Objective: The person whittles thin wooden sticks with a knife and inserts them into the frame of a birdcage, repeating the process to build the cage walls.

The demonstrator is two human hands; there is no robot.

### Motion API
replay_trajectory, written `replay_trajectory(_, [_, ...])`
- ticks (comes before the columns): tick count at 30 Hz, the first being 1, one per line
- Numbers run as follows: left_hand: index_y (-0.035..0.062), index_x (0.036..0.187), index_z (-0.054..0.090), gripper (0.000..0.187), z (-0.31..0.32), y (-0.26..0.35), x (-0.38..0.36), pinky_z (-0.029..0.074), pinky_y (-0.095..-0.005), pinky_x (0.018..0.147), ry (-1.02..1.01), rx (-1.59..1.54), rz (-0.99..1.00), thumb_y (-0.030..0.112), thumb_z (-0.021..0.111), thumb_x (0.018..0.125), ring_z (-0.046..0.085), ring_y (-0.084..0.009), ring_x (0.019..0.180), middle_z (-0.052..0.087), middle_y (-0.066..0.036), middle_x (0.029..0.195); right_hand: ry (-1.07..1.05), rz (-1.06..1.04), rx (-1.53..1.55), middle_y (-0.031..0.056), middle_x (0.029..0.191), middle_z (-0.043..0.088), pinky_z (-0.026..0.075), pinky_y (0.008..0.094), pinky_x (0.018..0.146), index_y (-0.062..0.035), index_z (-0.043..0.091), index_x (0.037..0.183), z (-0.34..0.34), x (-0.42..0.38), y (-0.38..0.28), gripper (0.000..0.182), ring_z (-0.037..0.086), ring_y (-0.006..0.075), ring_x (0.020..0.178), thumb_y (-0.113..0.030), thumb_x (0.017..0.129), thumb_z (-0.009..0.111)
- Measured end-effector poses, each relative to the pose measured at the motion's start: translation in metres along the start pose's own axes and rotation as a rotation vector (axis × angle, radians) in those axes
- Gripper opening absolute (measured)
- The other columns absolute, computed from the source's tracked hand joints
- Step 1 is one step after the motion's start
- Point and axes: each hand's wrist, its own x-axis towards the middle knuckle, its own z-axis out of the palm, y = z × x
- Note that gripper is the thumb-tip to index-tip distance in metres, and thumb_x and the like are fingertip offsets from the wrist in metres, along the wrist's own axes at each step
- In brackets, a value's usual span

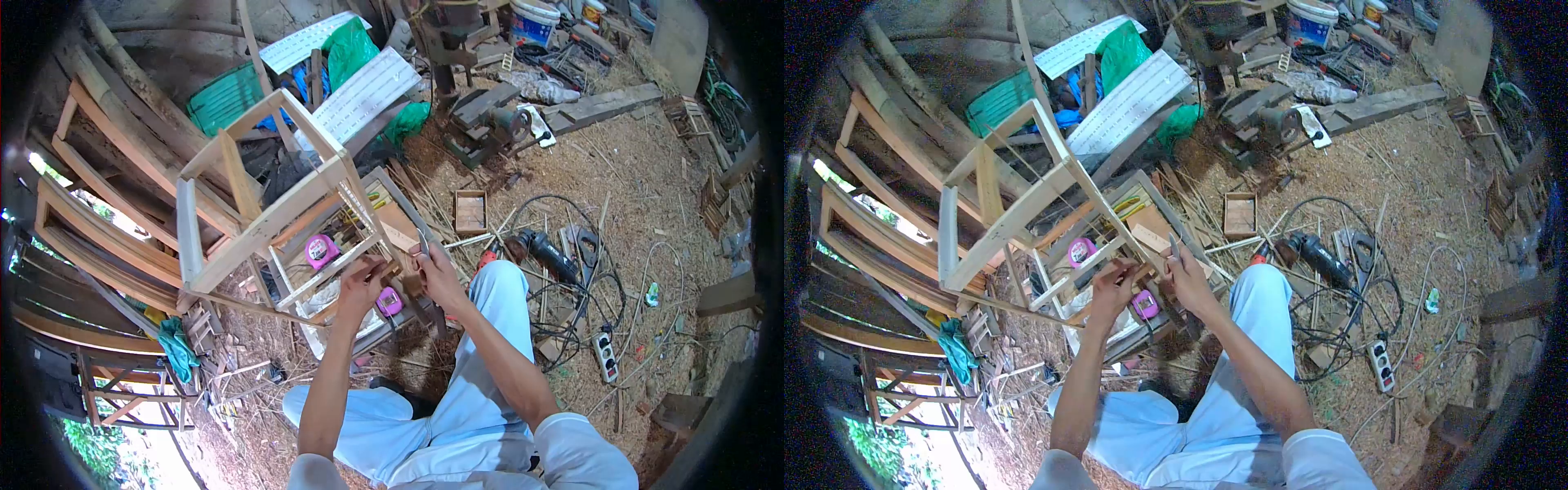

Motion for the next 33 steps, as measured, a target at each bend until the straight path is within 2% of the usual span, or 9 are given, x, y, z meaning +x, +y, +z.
replay_trajectory(9, [0.004,0.093,0.067,0.016,-0.012,0.016,0.003,0.049,-0.0399,0.077,-0.015,0.056,0.043,0.008,0.061,0.079,0.062,-0.0325,0.083,0.066,-0.015,0.088,-0.068,-0.366,-0.183,-0.0048,0.075,0.047,0.033,0.0191,0.049,-0.0059,0.054,0.115,0.026,0.022,-0.088,0.023,0.04,0.0015,0.056,-0.018,0.097,0.044])
replay_trajectory(10, [0.0027,0.093,0.066,0.015,-0.023,0.035,0.001,0.049,-0.0401,0.077,0.011,0.171,0.007,0.008,0.061,0.08,0.062,-0.0325,0.083,0.066,-0.015,0.089,-0.055,-0.387,-0.266,0.0128,0.094,0.061,0.045,0.0335,0.082,-0.0003,0.052,0.113,0.029,0.016,-0.113,0.027,0.058,0.0222,0.088,-0.017,0.093,0.049])
replay_trajectory(14, [0.0005,0.09,0.063,0.014,-0.082,0.156,0.006,0.048,-0.0408,0.073,0.32,0.138,0.109,0.008,0.063,0.079,0.061,-0.0319,0.083,0.063,-0.014,0.084,-0.173,-0.629,-0.445,0.0017,0.09,0.059,0.044,0.0261,0.069,-0.0025,0.053,0.118,0.031,0.029,-0.14,0.03,0.052,0.0086,0.076,-0.017,0.092,0.055])
replay_trajectory(18, [0.0031,0.092,0.062,0.017,-0.14,0.224,0.07,0.046,-0.0414,0.074,0.704,0.688,0.442,0.012,0.068,0.078,0.058,-0.0323,0.08,0.063,-0.011,0.083,-0.137,-0.348,-0.301,-0.0011,0.071,0.058,0.042,0.0263,0.062,-0.0016,0.065,0.097,0.051,0.018,-0.152,0.019,0.051,0.0076,0.069,-0.016,0.085,0.066])
replay_trajectory(21, [0.0024,0.09,0.063,0.017,-0.149,0.186,0.121,0.046,-0.0432,0.071,0.665,0.673,0.463,0.016,0.066,0.08,0.059,-0.0336,0.076,0.064,-0.011,0.08,-0.124,-0.267,-0.191,0.0021,0.076,0.061,0.044,0.0269,0.064,-0.0039,0.068,0.098,0.065,0.026,-0.148,0.021,0.053,0.0083,0.069,-0.016,0.081,0.069])
replay_trajectory(23, [0.0012,0.089,0.064,0.02,-0.167,0.164,0.137,0.047,-0.0436,0.069,0.254,0.432,0.175,0.018,0.066,0.08,0.059,-0.0366,0.072,0.064,-0.014,0.076,-0.082,-0.28,-0.183,0.0033,0.076,0.064,0.044,0.0265,0.065,-0.0044,0.069,0.1,0.079,0.053,-0.135,0.025,0.055,0.009,0.069,-0.017,0.079,0.072])
replay_trajectory(25, [0.0003,0.089,0.064,0.018,-0.195,0.164,0.137,0.049,-0.0382,0.065,0.293,0.454,0.201,0.017,0.066,0.081,0.062,-0.0285,0.068,0.064,-0.012,0.073,-0.11,-0.382,-0.331,0.0055,0.08,0.067,0.046,0.0262,0.066,-0.0022,0.069,0.099,0.1,0.062,-0.151,0.027,0.058,0.0094,0.073,-0.017,0.077,0.073])
replay_trajectory(27, [0.0006,0.094,0.064,0.018,-0.225,0.149,0.136,0.05,-0.03,0.061,0.132,-0.116,-0.029,0.014,0.066,0.082,0.061,-0.0157,0.07,0.065,-0.007,0.075,-0.187,-0.383,-0.305,0.0071,0.083,0.069,0.047,0.0266,0.068,0.0,0.068,0.1,0.117,0.055,-0.167,0.029,0.06,0.0102,0.076,-0.017,0.076,0.074])
replay_trajectory(33, [-0.0037,0.09,0.063,0.015,-0.303,0.113,0.119,0.049,-0.0243,0.052,0.385,-0.173,0.111,0.01,0.066,0.084,0.057,-0.0088,0.059,0.062,-0.005,0.072,-0.271,-0.503,-0.39,0.0064,0.08,0.068,0.048,0.0275,0.066,0.0016,0.067,0.094,0.184,0.044,-0.205,0.027,0.06,0.0106,0.073,-0.015,0.075,0.075])
